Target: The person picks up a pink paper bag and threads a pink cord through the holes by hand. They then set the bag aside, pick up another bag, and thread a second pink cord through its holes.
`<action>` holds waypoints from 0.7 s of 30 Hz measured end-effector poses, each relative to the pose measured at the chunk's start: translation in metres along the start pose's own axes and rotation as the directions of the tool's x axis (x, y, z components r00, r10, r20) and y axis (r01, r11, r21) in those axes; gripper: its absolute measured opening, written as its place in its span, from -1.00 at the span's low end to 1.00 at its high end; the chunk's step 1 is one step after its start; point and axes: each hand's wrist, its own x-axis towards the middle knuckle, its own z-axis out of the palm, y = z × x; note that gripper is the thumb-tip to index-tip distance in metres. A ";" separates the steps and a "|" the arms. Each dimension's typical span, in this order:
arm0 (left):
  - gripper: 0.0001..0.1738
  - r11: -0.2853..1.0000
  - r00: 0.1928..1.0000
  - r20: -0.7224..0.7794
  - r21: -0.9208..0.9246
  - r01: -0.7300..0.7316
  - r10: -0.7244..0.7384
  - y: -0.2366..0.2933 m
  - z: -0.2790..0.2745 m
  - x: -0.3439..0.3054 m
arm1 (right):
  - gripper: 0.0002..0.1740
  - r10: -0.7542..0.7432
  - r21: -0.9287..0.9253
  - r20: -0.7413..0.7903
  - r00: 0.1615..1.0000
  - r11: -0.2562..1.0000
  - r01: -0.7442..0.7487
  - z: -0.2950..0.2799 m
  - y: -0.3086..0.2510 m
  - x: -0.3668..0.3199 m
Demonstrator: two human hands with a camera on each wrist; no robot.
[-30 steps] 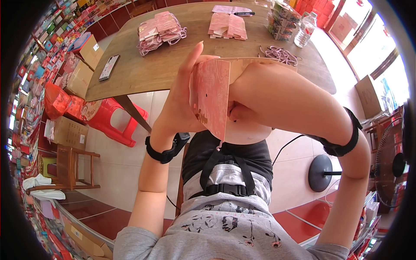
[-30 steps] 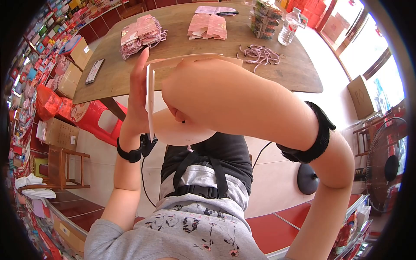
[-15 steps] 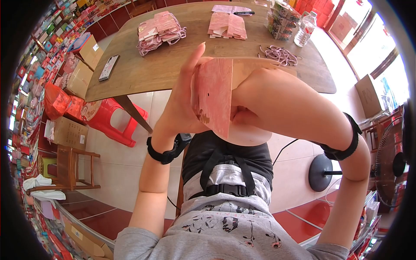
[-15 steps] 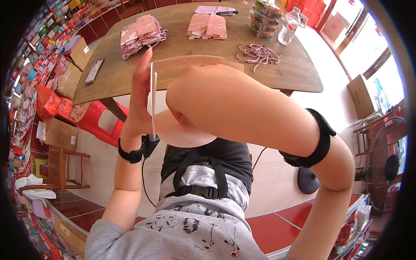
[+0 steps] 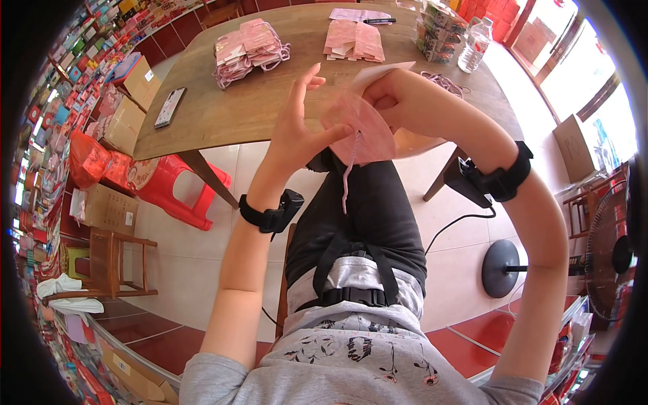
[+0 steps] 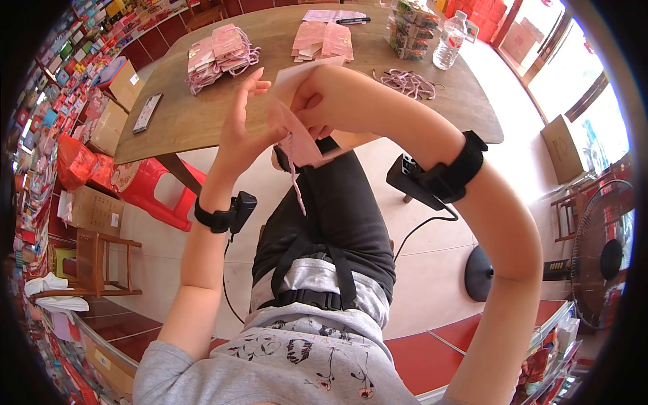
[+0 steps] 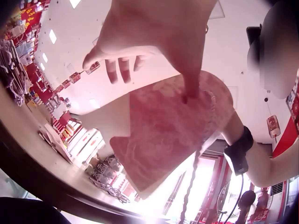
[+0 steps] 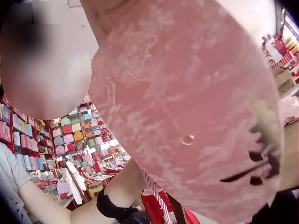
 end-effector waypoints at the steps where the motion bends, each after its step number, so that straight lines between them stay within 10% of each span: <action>1: 0.14 1.000 1.000 0.000 0.001 0.000 0.000 0.001 0.004 -0.001 | -0.71 0.196 0.285 0.034 0.980 0.938 -0.198 0.003 0.005 0.002; 4: -0.04 0.995 0.981 -0.193 0.099 0.002 0.018 0.013 0.015 -0.011 | -0.73 0.349 0.554 0.093 0.933 0.760 -0.339 0.022 0.032 0.002; 9: -0.77 0.950 0.979 0.051 -0.239 0.203 -0.196 0.019 0.029 -0.024 | -0.75 0.366 0.483 -0.028 0.930 0.820 -0.308 0.039 0.036 -0.005; 11: -0.84 0.960 0.989 0.031 -0.238 0.147 -0.144 0.016 0.034 -0.027 | -0.78 0.476 0.662 0.099 0.874 0.624 -0.415 0.041 0.032 -0.007; 21: -0.91 0.997 0.999 0.017 -0.061 0.051 -0.050 0.022 0.034 -0.031 | -0.78 0.497 0.689 0.104 0.861 0.588 -0.423 0.049 0.033 -0.011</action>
